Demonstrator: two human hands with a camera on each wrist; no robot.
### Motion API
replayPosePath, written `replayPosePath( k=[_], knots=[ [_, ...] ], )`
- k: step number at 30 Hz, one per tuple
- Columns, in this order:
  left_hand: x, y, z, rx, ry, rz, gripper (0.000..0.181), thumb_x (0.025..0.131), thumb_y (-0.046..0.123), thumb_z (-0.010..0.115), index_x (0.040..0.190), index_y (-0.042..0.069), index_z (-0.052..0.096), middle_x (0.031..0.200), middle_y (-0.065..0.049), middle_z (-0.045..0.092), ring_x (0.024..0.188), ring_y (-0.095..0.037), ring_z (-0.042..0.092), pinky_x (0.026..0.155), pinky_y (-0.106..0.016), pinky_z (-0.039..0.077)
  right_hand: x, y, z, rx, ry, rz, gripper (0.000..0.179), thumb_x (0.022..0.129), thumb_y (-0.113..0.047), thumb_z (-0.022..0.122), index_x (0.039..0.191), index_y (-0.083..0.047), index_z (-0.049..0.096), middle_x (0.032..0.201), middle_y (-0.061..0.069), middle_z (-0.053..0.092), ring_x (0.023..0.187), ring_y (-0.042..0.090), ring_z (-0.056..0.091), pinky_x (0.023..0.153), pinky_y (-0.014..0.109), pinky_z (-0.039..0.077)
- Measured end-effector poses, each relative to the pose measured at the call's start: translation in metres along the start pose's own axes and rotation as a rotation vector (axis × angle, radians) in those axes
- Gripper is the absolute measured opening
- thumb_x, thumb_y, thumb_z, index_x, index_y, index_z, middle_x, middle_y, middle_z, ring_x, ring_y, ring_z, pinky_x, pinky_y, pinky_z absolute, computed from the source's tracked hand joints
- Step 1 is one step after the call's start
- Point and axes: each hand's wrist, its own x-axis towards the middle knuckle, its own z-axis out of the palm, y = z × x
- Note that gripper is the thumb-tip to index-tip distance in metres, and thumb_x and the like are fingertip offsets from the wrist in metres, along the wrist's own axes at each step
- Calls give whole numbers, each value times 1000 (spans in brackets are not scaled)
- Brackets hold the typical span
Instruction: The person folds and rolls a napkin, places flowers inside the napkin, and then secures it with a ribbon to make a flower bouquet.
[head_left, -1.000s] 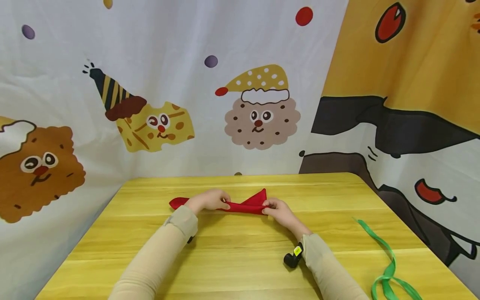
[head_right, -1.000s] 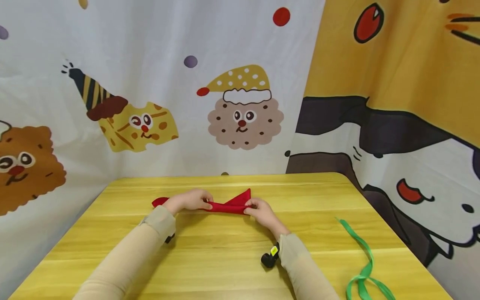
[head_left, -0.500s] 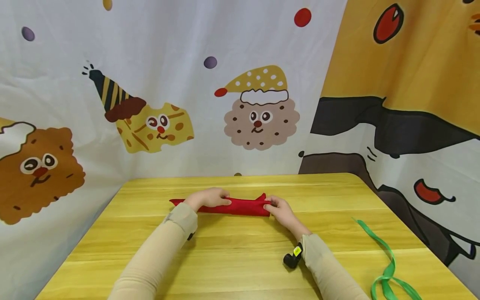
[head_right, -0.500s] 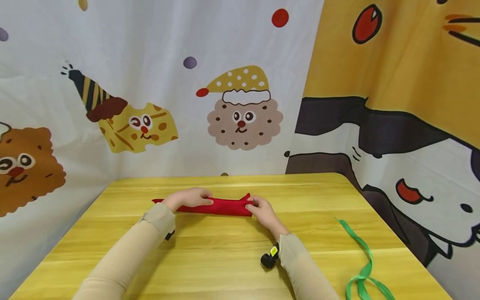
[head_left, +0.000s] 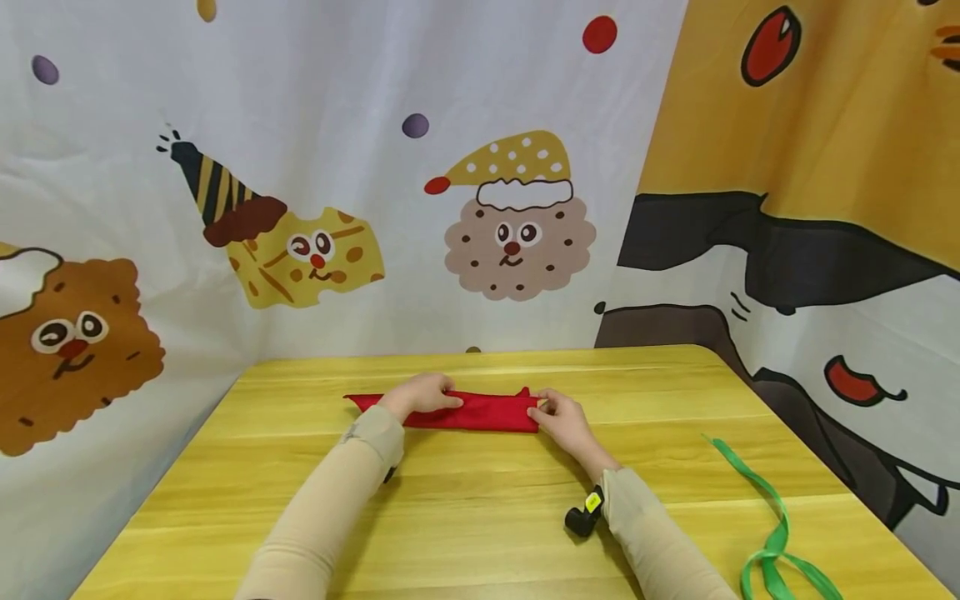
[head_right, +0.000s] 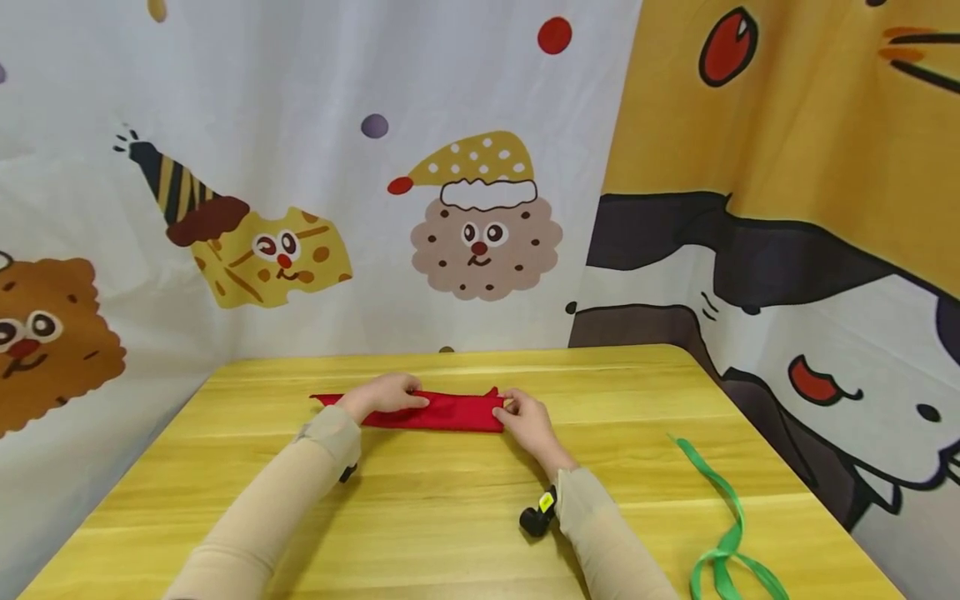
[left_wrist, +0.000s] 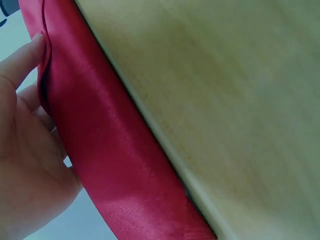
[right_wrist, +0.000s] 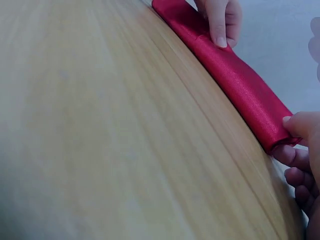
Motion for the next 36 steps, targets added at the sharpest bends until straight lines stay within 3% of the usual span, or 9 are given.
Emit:
replayPosePath(
  k=[5, 10, 18, 23, 28, 30, 34, 36],
  knots=[
    [1, 2, 3, 42, 21, -30, 26, 94, 32, 65, 81, 11, 57, 68, 1, 43, 66, -15, 40, 66, -31, 35, 2, 6, 2, -62, -10, -39, 29, 85, -11, 74, 112, -8, 67, 76, -3, 59, 68, 13, 52, 66, 30, 43],
    [-2, 3, 4, 108, 50, -73, 19, 91, 35, 68, 98, 17, 65, 94, 2, 62, 86, -18, 55, 83, -39, 44, 2, 5, 3, -89, -17, -67, 21, 83, -10, 75, 104, -10, 70, 78, -1, 55, 73, 17, 50, 72, 35, 43],
    [-5, 2, 7, 149, 60, -44, 33, 93, 34, 65, 122, 18, 63, 120, -3, 62, 114, -24, 56, 100, -53, 36, 1, 5, 3, -99, -25, -75, 16, 85, -9, 74, 100, -8, 72, 80, 0, 53, 76, 18, 49, 74, 36, 43],
    [-9, 2, 4, 86, 63, 12, 39, 92, 31, 67, 129, 20, 61, 131, -6, 55, 120, -26, 51, 104, -63, 23, 1, 6, 2, -100, -22, -75, 19, 83, -12, 76, 101, -8, 73, 84, 2, 55, 75, 18, 50, 72, 35, 44],
    [-10, 0, 4, -47, 53, 151, 28, 91, 20, 69, 119, 15, 68, 122, -4, 60, 114, -26, 55, 100, -50, 38, 0, 3, 0, -106, -9, -76, 23, 80, -14, 80, 100, -8, 73, 96, 5, 54, 81, 20, 55, 74, 36, 47],
    [-11, -1, 5, -103, 26, 197, 25, 91, 16, 69, 116, 12, 70, 119, -3, 63, 111, -26, 56, 96, -45, 43, 0, 3, -1, -128, -6, -119, 21, 79, -12, 81, 98, -8, 73, 102, 7, 54, 89, 23, 56, 80, 39, 48],
    [-12, -4, 8, -167, -20, 207, 25, 91, 14, 68, 116, 9, 70, 118, -3, 63, 108, -25, 55, 95, -43, 43, 0, 2, -2, -147, -26, -233, 16, 78, -6, 80, 93, -8, 74, 112, 12, 59, 107, 29, 55, 95, 46, 43],
    [-14, -4, 8, -184, -35, 180, 26, 91, 14, 68, 117, 10, 70, 118, -3, 63, 108, -24, 54, 95, -43, 42, 0, 2, -1, -140, -44, -259, 14, 79, -4, 79, 92, -8, 74, 115, 11, 61, 111, 30, 54, 98, 47, 42]
  ],
)
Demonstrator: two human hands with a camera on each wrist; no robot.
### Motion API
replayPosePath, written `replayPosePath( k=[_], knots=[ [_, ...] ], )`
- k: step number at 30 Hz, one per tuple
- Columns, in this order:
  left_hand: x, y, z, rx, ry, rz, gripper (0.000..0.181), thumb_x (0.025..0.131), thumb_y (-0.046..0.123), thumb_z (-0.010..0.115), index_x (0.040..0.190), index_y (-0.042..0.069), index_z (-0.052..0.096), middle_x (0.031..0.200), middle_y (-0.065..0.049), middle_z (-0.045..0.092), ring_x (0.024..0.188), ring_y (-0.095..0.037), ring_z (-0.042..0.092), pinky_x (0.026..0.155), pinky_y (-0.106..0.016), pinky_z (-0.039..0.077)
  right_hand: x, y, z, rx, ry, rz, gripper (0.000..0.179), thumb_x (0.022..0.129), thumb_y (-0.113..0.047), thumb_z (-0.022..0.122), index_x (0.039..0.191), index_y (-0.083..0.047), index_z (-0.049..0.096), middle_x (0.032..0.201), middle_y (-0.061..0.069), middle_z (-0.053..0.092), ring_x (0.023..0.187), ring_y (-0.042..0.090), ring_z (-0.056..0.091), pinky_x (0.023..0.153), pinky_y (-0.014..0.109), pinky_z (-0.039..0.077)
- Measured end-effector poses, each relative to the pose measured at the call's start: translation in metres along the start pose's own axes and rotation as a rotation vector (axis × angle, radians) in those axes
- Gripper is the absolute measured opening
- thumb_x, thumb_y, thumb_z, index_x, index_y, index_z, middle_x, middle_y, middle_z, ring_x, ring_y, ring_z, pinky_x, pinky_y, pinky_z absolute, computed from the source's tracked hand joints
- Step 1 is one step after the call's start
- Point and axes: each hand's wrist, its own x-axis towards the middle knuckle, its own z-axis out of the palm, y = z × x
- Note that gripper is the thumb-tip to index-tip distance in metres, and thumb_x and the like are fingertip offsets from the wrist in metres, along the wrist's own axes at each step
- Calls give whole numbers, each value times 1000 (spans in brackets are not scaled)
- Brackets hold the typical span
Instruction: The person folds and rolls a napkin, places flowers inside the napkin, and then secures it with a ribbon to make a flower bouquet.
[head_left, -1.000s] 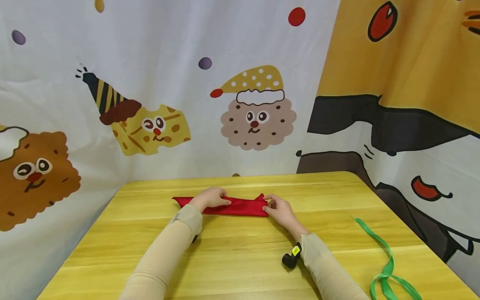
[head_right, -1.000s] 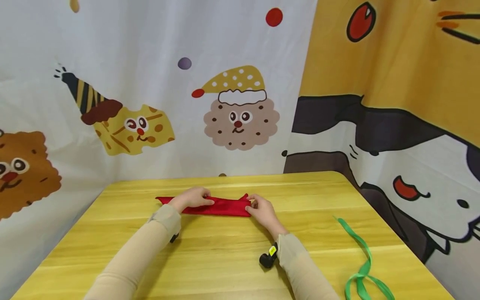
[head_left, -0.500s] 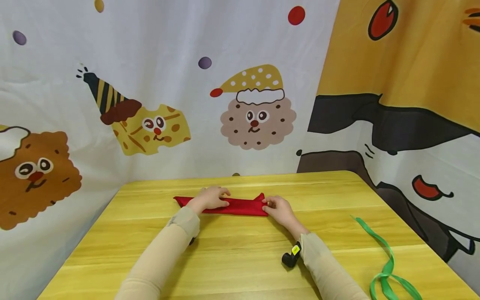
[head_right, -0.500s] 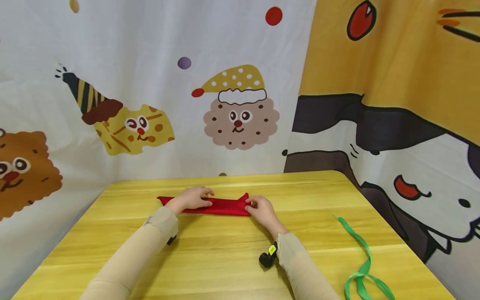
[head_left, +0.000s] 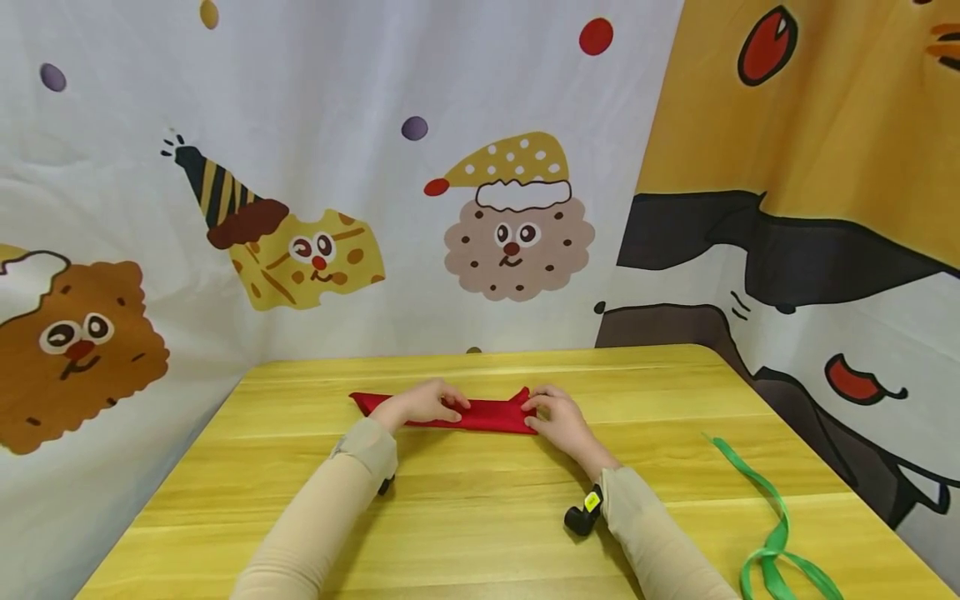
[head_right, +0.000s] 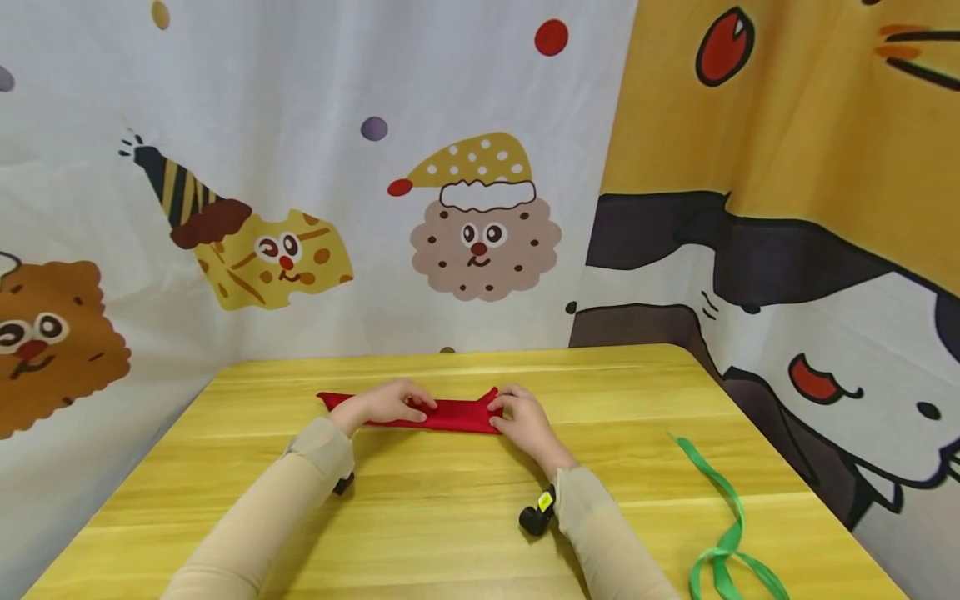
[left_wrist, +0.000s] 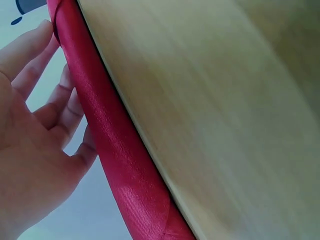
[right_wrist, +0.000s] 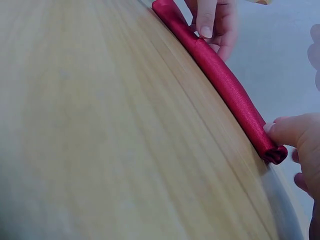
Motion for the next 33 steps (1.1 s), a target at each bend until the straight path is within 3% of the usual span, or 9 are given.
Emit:
replayPosePath(
  k=[9, 21, 27, 33],
  knots=[
    [-11, -2, 1, -31, -34, -65, 31, 92, 15, 68, 123, 10, 67, 122, -6, 60, 113, -27, 52, 97, -44, 41, 0, -2, 5, 8, -71, 4, 5, 85, -4, 73, 88, -7, 75, 112, 8, 67, 113, 29, 58, 96, 45, 44],
    [-9, -4, 0, -20, -48, -45, 36, 91, 14, 68, 127, 6, 64, 131, -9, 57, 120, -28, 50, 101, -44, 39, 2, 3, 1, 88, -114, 43, 10, 85, -6, 72, 94, -10, 76, 115, 6, 67, 116, 29, 57, 99, 45, 42],
    [-7, 2, 3, -2, -52, -104, 37, 91, 18, 68, 127, 13, 65, 133, -9, 50, 121, -27, 45, 103, -44, 35, -1, 5, -5, 106, -121, 58, 11, 84, -7, 73, 94, -9, 76, 116, 7, 66, 116, 31, 56, 99, 47, 41],
    [-8, 4, 3, -25, -50, -132, 36, 90, 18, 70, 125, 15, 66, 130, -8, 48, 118, -26, 46, 102, -44, 35, 0, 5, -6, 51, -183, 23, 27, 77, -20, 83, 101, -11, 74, 119, 7, 64, 117, 31, 55, 100, 47, 40]
  ],
)
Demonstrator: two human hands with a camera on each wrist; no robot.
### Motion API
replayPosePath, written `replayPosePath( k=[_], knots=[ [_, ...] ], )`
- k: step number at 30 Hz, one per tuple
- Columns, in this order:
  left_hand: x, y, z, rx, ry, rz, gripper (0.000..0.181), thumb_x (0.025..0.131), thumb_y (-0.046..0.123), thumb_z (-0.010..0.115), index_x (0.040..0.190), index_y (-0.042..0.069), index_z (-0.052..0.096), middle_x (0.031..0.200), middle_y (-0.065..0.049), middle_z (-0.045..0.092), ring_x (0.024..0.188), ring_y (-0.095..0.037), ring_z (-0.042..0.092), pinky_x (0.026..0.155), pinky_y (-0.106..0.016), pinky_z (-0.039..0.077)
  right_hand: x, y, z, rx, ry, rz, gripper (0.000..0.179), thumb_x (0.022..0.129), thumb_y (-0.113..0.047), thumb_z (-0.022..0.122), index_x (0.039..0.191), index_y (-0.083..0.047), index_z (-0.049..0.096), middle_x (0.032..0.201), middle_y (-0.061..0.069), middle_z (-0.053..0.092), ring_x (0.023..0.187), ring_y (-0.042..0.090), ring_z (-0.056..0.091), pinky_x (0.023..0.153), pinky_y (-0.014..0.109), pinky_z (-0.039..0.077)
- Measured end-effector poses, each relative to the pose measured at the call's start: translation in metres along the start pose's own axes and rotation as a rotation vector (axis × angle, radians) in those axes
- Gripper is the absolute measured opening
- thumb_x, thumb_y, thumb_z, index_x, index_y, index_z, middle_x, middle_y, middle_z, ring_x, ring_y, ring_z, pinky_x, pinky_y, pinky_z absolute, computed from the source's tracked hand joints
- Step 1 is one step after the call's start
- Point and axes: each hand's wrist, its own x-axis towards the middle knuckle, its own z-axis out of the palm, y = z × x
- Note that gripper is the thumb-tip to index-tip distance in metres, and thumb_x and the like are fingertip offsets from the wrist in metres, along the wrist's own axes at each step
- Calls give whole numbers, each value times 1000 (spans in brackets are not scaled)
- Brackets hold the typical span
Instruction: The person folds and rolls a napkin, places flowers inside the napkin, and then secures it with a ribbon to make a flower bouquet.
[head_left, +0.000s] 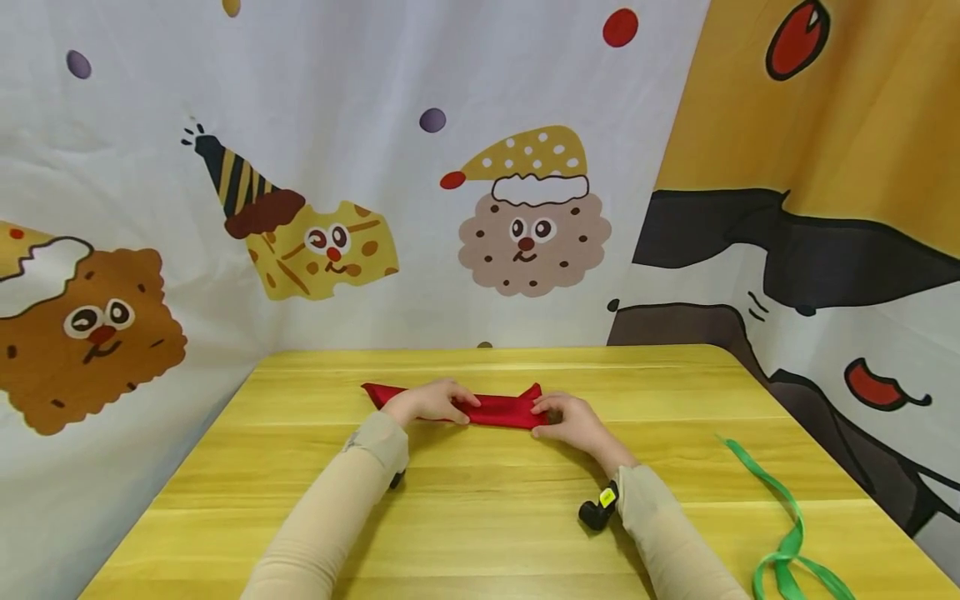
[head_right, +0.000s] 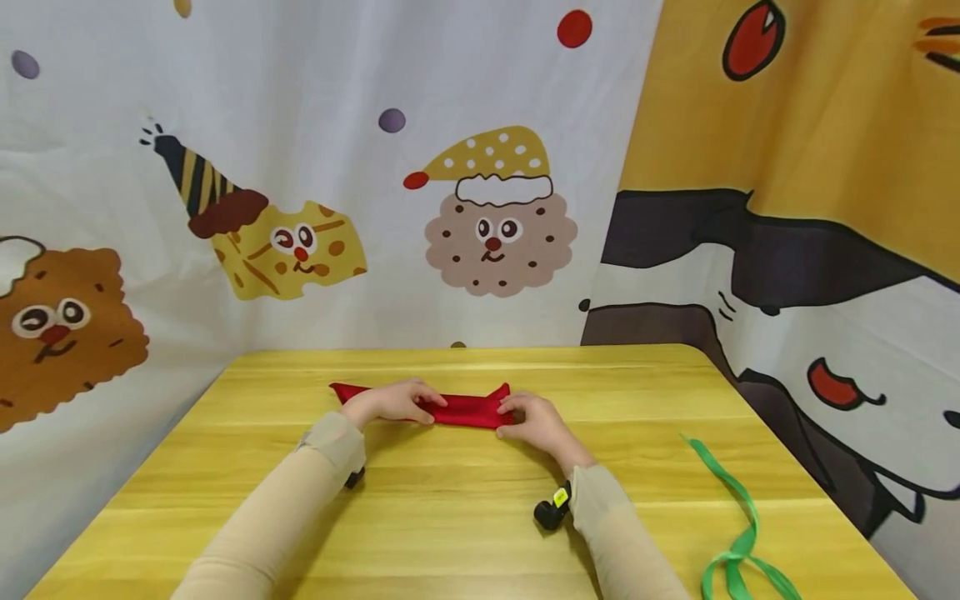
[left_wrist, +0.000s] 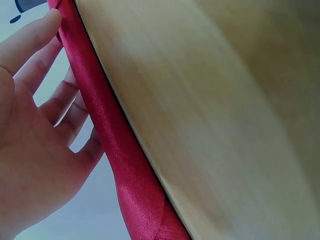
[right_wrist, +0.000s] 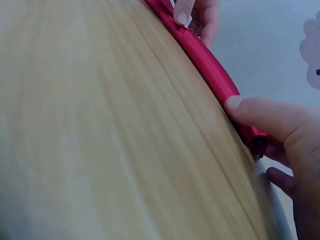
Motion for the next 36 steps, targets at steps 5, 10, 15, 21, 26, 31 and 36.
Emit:
replayPosePath(
  k=[5, 10, 15, 21, 26, 31, 36],
  knots=[
    [-1, 0, -2, 11, -1, 3, 36, 89, 18, 71, 125, 15, 66, 127, -7, 48, 117, -26, 46, 102, -44, 35, 2, -5, -1, -52, -39, -13, 30, 75, -19, 85, 102, -11, 72, 118, 8, 64, 114, 31, 56, 100, 47, 40],
    [-2, 0, -3, 12, -2, 14, 37, 89, 17, 72, 125, 13, 66, 126, -8, 49, 116, -26, 46, 102, -44, 35, 5, -12, -1, -121, -36, -27, 21, 77, -10, 80, 97, -11, 72, 110, 6, 67, 101, 26, 60, 91, 44, 46],
    [-4, 0, -3, 32, -2, 7, 37, 88, 18, 73, 124, 15, 66, 125, -7, 48, 115, -25, 46, 101, -43, 36, 6, -18, 0, -183, -11, -47, 14, 78, -7, 75, 91, -10, 71, 99, 3, 67, 86, 18, 59, 82, 39, 49],
    [-5, 3, -2, 87, -20, -7, 40, 87, 23, 74, 126, 19, 66, 126, -4, 49, 114, -22, 47, 100, -41, 37, 5, -23, -2, -98, -17, 44, 10, 83, -5, 71, 92, -7, 69, 89, 2, 66, 68, 11, 58, 64, 30, 48],
    [-7, 8, -1, 147, -21, 10, 42, 86, 24, 75, 127, 18, 65, 121, -3, 51, 111, -22, 49, 98, -41, 38, 5, -25, -6, -81, -32, 86, 7, 85, -8, 69, 91, -10, 68, 76, -3, 62, 60, 10, 53, 57, 27, 43],
    [-10, 15, 1, 204, 10, 79, 40, 85, 21, 76, 123, 12, 67, 117, -6, 55, 108, -24, 50, 97, -42, 40, 5, -23, -9, -105, -31, 90, 5, 84, -10, 70, 84, -13, 66, 76, -5, 61, 64, 13, 48, 63, 30, 39],
    [-6, 17, 5, 242, 44, 111, 31, 83, 23, 78, 112, 13, 72, 119, -5, 59, 113, -25, 52, 99, -41, 40, 3, -23, -15, -75, -43, 102, 4, 86, -12, 68, 87, -9, 66, 78, -4, 61, 64, 14, 46, 61, 30, 38]
  ],
)
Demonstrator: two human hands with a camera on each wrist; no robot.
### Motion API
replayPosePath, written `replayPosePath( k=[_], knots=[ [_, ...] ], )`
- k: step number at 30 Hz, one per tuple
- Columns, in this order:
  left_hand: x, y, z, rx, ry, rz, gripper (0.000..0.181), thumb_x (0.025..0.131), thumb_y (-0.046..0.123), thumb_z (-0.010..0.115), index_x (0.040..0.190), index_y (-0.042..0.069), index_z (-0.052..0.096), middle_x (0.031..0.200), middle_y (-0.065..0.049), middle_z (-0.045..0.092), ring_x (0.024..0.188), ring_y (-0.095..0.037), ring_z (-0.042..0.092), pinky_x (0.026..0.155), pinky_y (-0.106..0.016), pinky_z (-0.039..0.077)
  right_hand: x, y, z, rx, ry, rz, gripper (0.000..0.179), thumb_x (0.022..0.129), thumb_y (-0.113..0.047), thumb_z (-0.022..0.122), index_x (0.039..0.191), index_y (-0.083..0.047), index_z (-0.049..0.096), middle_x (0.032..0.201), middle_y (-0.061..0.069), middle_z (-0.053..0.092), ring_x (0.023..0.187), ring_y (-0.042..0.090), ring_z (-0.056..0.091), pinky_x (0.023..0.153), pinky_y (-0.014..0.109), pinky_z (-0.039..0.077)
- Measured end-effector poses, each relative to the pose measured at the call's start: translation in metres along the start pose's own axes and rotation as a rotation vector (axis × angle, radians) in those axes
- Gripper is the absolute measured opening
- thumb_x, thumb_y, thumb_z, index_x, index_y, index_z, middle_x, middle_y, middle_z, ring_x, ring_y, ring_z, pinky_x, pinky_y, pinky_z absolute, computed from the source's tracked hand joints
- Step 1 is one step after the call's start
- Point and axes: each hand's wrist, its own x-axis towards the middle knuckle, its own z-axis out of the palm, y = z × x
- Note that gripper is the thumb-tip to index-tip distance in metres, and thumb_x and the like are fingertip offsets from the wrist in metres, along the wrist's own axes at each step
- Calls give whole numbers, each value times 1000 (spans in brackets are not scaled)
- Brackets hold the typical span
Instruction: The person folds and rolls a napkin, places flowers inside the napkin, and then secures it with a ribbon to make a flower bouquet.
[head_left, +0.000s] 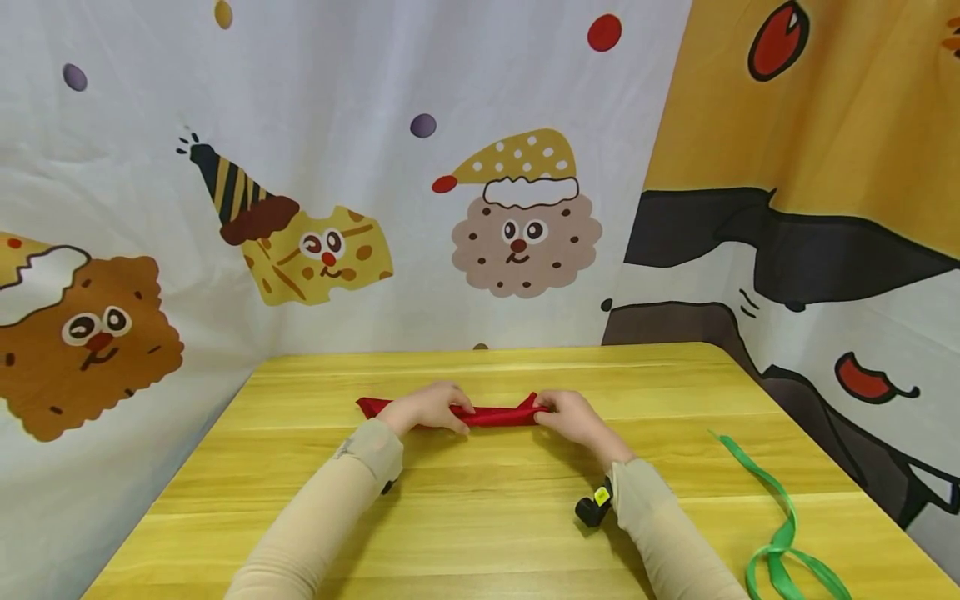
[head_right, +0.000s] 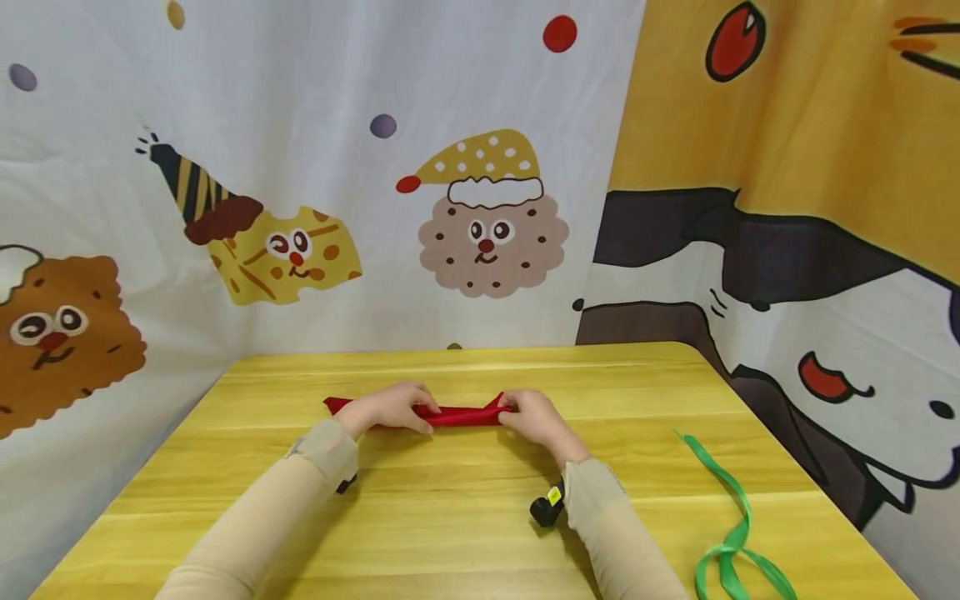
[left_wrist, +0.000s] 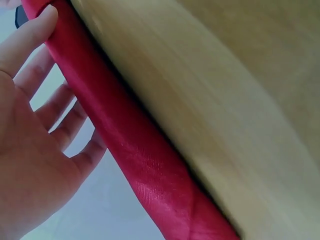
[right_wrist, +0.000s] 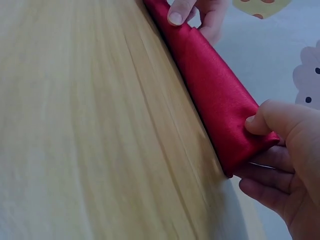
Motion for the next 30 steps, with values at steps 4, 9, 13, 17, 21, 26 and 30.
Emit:
replayPosePath(
  k=[4, 9, 13, 17, 21, 26, 30],
  knots=[
    [6, 2, 1, -9, 2, 8, 28, 83, 25, 78, 108, 13, 73, 115, -3, 62, 108, -24, 57, 95, -40, 44, -2, 3, -3, 18, 6, 0, 7, 87, -13, 67, 89, -7, 66, 80, -4, 62, 65, 14, 47, 62, 30, 39],
    [12, 4, 1, -12, -4, -10, 17, 87, 21, 74, 102, 15, 71, 103, 3, 66, 94, -17, 60, 87, -36, 47, -2, 5, -5, 51, 8, 14, 6, 88, -13, 66, 90, -8, 66, 81, -3, 62, 65, 15, 47, 61, 31, 39],
    [16, 4, -2, -22, -13, -31, 5, 89, 18, 70, 92, 15, 67, 86, 6, 60, 77, -12, 50, 76, -32, 44, -2, 5, -5, 91, 17, 19, 5, 89, -11, 64, 92, -8, 66, 80, -2, 63, 62, 15, 47, 58, 29, 39],
    [18, 5, -7, -56, -26, -18, 10, 91, 16, 68, 83, 12, 62, 72, 3, 50, 67, -12, 41, 67, -31, 36, -2, 6, -4, 134, 30, 23, 4, 90, -9, 63, 93, -7, 65, 78, -2, 62, 58, 14, 47, 55, 27, 39],
    [20, 2, -9, -93, -35, -18, 15, 92, 16, 66, 80, 12, 58, 67, 4, 43, 63, -11, 37, 64, -29, 33, -1, 9, -3, 209, 31, 49, 5, 92, -9, 61, 94, -5, 63, 74, 0, 61, 54, 15, 53, 54, 26, 42],
    [24, -4, -7, -120, -34, -44, 19, 92, 21, 66, 79, 12, 56, 66, 4, 39, 63, -11, 36, 63, -30, 32, 0, 12, 0, 262, 72, 96, 9, 93, -9, 61, 99, -3, 62, 74, 3, 61, 51, 17, 53, 51, 27, 43],
    [27, -8, -5, -107, -18, -82, 14, 92, 26, 67, 92, 12, 64, 78, 5, 52, 73, -13, 45, 70, -32, 39, 1, 16, 4, 229, 135, 119, 15, 92, -10, 65, 105, -2, 63, 79, 3, 62, 57, 15, 52, 54, 27, 42]
  ],
)
